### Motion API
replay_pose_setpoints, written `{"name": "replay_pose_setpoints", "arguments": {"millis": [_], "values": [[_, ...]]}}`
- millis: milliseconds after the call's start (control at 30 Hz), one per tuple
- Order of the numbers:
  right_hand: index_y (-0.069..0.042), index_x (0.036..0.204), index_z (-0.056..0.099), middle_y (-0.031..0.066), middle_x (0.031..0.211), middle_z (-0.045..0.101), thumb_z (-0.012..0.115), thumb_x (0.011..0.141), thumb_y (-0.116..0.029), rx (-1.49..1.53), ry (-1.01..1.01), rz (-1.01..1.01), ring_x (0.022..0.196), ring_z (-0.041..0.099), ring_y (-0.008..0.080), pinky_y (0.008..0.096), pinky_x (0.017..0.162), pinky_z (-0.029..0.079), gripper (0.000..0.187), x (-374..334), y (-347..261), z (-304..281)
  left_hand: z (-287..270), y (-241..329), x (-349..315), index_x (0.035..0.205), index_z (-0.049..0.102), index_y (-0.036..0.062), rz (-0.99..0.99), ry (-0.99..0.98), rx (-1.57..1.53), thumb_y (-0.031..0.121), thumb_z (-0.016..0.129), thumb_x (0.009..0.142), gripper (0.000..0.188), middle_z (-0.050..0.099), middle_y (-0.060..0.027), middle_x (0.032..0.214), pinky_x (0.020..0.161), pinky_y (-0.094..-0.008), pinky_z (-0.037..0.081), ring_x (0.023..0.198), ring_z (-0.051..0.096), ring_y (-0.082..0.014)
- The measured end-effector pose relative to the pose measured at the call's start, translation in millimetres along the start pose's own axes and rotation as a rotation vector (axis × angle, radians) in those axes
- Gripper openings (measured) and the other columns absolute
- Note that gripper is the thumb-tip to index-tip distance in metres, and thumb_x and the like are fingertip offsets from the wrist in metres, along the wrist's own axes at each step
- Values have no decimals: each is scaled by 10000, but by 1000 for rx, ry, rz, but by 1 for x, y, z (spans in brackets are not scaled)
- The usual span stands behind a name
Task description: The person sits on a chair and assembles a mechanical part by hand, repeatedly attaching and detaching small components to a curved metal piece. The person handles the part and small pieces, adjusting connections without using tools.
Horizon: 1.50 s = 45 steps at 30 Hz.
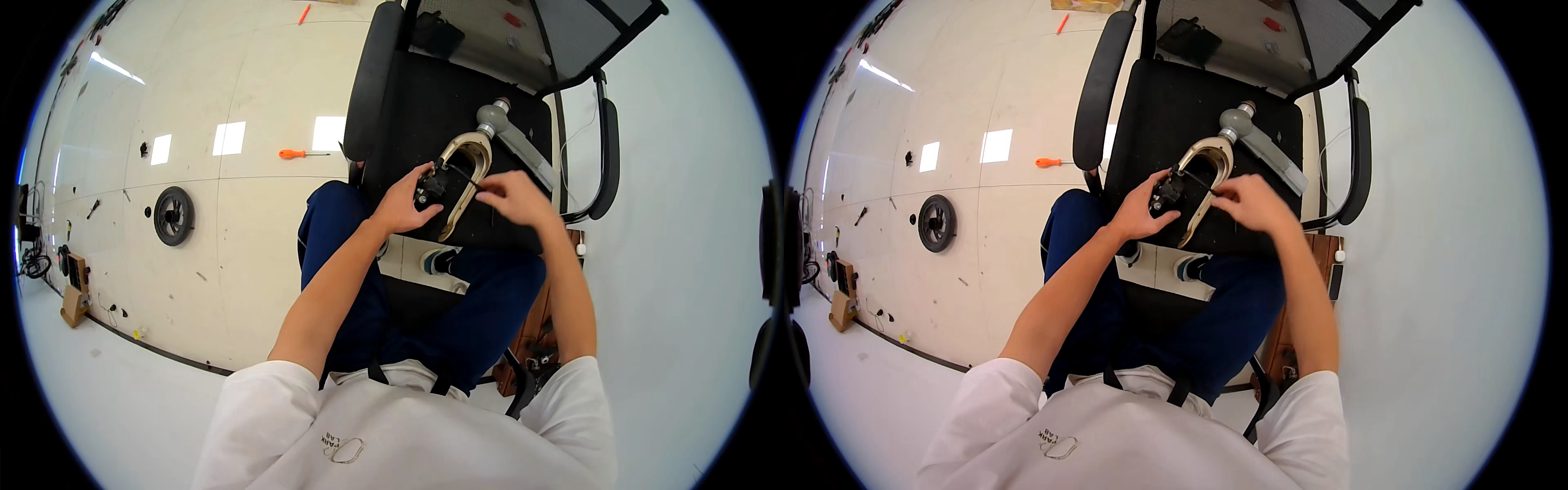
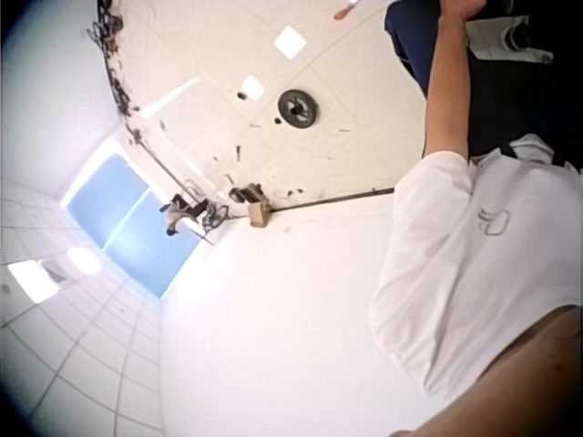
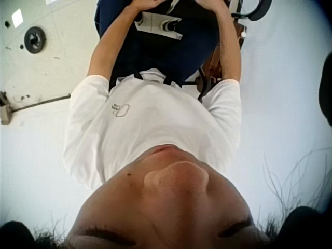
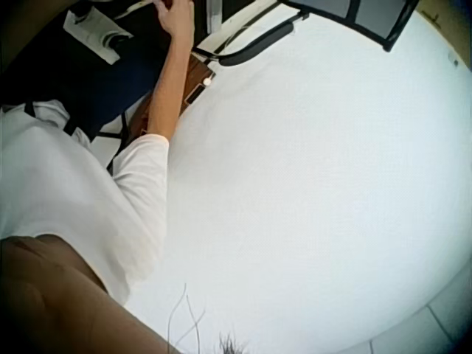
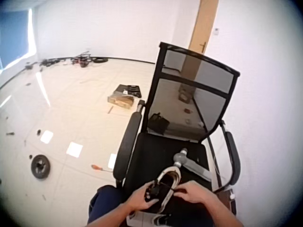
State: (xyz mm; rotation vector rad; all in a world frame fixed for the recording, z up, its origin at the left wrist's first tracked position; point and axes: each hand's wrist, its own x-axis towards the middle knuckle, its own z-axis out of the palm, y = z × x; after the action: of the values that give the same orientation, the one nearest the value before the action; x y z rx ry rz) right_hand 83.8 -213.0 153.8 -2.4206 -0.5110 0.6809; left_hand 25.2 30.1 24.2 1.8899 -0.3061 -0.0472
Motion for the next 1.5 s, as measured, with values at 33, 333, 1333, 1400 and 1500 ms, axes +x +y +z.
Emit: {"name": "replay_pose_setpoints", "arguments": {"millis": [33, 333, 1333, 1400, 1500], "values": [[17, 1099, 728, 139, 875, 750, 680, 929, -197, -47, -22, 0, 703, 679, 176, 338, 704, 546, 277, 0, 3, 12, 0, 5, 2, 1459, 439, 73, 3, 41, -21, 180, 800, 809, 752, 630, -205, 1277, 1037, -373, 473, 1208, 618, -350], [-1, 1036, 743, 182, 939, 730, 703, 896, -140, -84, 237, -63, 825, 697, 356, 390, 755, 547, 201, 7, 26, 10, 16, -6, 6, 1419, 537, 64, -15, 178, -52, 150, 815, 808, 678, 682, -181, 1180, 947, -345, 529, 1089, 686, -294], [-5, 1320, 596, 122, 1468, 536, 528, 968, -170, -417, 526, -39, 1424, 406, 334, 496, 1141, 271, 394, 1, 18, 49, 20, -10, 5, 1425, 535, 101, -54, 197, -54, 171, 791, 815, 666, 674, -183, 1194, 954, -378, 528, 1115, 666, -339], [6, 1267, 627, 161, 1440, 555, 548, 963, -243, -304, 550, -77, 1406, 428, 344, 492, 1118, 308, 401, 47, 8, 40, 19, -8, 5, 1423, 536, 102, -93, 188, -62, 169, 790, 813, 664, 681, -178, 1165, 935, -381, 534, 1090, 673, -340], [17, 1108, 691, 190, 1346, 618, 580, 942, -285, -187, 579, -204, 1314, 515, 354, 458, 1047, 411, 362, 105, -25, 48, 22, -11, 2, 1421, 539, 107, -38, 225, -27, 179, 802, 795, 682, 684, -180, 1128, 905, -389, 546, 1042, 687, -335]]}}
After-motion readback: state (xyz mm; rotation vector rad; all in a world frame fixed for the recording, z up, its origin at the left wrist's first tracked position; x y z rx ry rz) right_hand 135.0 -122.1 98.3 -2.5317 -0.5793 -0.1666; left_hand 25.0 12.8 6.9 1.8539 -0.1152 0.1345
